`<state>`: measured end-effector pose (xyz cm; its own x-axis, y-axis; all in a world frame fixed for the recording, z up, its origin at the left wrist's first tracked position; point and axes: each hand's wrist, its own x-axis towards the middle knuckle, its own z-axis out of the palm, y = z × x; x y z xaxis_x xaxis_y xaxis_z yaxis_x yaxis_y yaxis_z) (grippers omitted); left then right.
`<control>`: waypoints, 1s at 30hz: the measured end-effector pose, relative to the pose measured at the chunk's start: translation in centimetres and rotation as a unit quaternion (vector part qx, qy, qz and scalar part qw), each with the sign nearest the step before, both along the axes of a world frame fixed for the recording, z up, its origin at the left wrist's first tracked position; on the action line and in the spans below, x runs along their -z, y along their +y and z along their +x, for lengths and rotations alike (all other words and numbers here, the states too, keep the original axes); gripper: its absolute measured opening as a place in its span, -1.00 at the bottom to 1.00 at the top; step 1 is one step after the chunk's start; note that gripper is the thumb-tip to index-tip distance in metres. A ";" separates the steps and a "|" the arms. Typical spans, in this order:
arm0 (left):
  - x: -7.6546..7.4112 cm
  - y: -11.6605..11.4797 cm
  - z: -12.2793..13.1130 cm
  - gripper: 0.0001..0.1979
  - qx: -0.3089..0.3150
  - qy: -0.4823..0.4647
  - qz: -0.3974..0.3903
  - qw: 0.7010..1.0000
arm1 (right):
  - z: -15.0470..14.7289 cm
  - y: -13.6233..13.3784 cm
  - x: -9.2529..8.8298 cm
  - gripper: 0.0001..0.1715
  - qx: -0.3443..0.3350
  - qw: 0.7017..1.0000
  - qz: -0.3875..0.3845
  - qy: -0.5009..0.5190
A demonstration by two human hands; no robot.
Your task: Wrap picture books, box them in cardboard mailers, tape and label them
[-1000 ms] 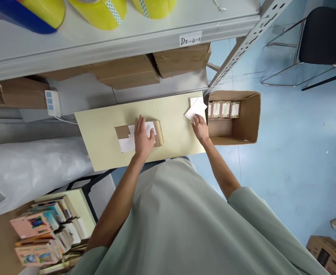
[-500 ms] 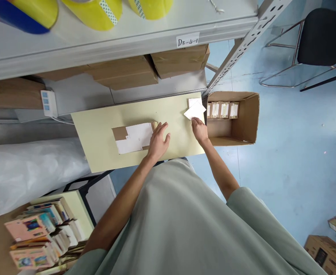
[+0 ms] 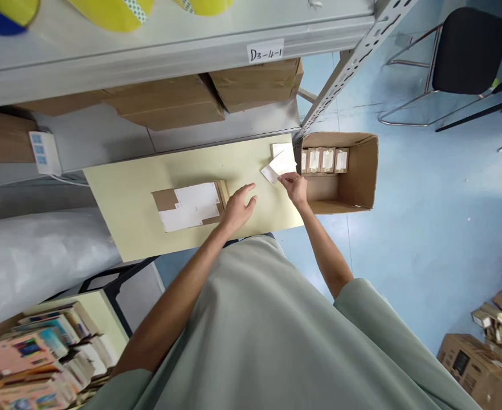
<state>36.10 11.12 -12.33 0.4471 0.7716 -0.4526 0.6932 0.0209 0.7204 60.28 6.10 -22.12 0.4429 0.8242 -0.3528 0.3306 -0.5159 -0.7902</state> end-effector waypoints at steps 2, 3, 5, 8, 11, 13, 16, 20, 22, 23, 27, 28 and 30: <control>-0.1 0.1 0.1 -0.52 0.005 0.005 -0.010 1.000 | 0.2 0.0 -0.3 -0.59 -0.015 1.000 0.009 0.001; -0.1 0.1 0.2 -0.52 0.005 0.006 -0.014 1.000 | 0.2 0.0 -0.5 -0.55 -0.023 1.000 0.014 -0.002; -0.1 0.2 0.2 -0.53 0.003 0.008 -0.021 1.000 | 0.3 0.0 -0.9 -0.49 -0.037 0.999 0.024 -0.017; 0.1 0.1 0.2 -0.53 -0.005 0.008 -0.033 0.999 | 0.3 0.0 -1.5 -0.46 -0.060 0.996 0.030 -0.051; 0.5 0.0 0.1 -0.54 -0.015 0.004 -0.045 0.999 | 0.1 0.1 -1.9 -0.49 -0.092 0.991 0.032 -0.093; 0.8 -0.1 0.0 -0.54 -0.022 -0.002 -0.049 0.999 | 0.0 0.2 -2.1 -0.56 -0.121 0.985 0.025 -0.122; 1.2 -0.1 -0.2 -0.54 -0.033 -0.009 -0.054 0.998 | -0.3 0.3 -2.1 -0.64 -0.164 0.974 -0.004 -0.158; 1.5 -0.1 -0.3 -0.53 -0.039 -0.011 -0.059 0.997 | -0.4 0.1 -2.2 -0.64 -0.207 0.959 -0.044 -0.187; 1.6 0.0 -0.4 -0.53 -0.040 -0.007 -0.062 0.997 | -0.5 -0.1 -2.2 -0.63 -0.226 0.953 -0.055 -0.195; 1.7 0.0 -0.4 -0.52 -0.040 -0.005 -0.064 0.997 | -0.5 -0.2 -2.2 -0.63 -0.235 0.950 -0.059 -0.198; 1.7 -0.1 -0.4 -0.54 -0.041 -0.009 -0.068 0.997 | -0.6 -0.4 -1.9 -0.63 -0.256 0.942 -0.069 -0.204; 1.7 -0.1 -0.4 -0.55 -0.041 -0.013 -0.069 0.997 | -0.6 -0.4 -1.8 -0.65 -0.255 0.943 -0.069 -0.201; 1.6 -0.1 -0.4 -0.56 -0.038 -0.016 -0.073 0.996 | -0.1 -0.1 -1.4 -0.64 -0.234 0.951 -0.067 -0.193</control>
<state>35.70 10.99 -13.90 0.4049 0.7313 -0.5489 0.6626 0.1789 0.7273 60.21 6.03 -20.75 0.1567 0.9223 -0.3533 0.8009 -0.3279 -0.5009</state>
